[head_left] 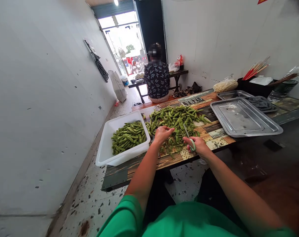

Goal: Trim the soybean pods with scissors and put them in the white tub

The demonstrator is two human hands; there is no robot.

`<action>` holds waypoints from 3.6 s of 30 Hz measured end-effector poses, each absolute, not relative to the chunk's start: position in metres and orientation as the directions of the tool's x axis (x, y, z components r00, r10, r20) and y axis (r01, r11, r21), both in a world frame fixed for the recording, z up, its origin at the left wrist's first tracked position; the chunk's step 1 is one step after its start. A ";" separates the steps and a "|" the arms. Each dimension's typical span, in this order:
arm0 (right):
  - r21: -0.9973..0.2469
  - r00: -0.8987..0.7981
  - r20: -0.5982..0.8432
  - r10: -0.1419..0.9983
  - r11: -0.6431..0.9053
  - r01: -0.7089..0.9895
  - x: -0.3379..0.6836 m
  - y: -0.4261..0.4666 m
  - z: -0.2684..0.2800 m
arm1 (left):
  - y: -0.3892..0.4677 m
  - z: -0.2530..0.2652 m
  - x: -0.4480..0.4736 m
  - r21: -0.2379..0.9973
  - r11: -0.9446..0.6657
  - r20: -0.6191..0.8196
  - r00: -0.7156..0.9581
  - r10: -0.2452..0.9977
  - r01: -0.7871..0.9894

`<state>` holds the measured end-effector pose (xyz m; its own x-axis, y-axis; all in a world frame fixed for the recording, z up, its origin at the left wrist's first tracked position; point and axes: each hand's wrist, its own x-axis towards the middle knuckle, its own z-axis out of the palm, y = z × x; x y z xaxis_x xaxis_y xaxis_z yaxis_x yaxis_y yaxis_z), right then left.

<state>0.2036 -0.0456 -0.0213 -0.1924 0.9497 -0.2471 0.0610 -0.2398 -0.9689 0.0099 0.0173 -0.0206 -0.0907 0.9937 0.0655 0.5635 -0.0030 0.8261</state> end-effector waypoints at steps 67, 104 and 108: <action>-0.976 -0.296 -0.170 0.940 -0.118 0.185 0.202 -0.043 -0.005 | -0.012 0.000 0.039 0.996 0.072 -0.088 0.339 0.937 0.060; -0.980 -0.293 -0.199 0.935 -0.180 0.090 0.217 -0.042 -0.030 | -0.008 -0.005 0.001 0.633 -0.100 0.197 -0.034 0.980 0.768; -0.970 -0.325 -0.237 0.915 -0.202 0.138 0.213 -0.043 -0.025 | -0.001 -0.015 0.015 0.878 -0.163 0.195 -0.026 0.980 0.450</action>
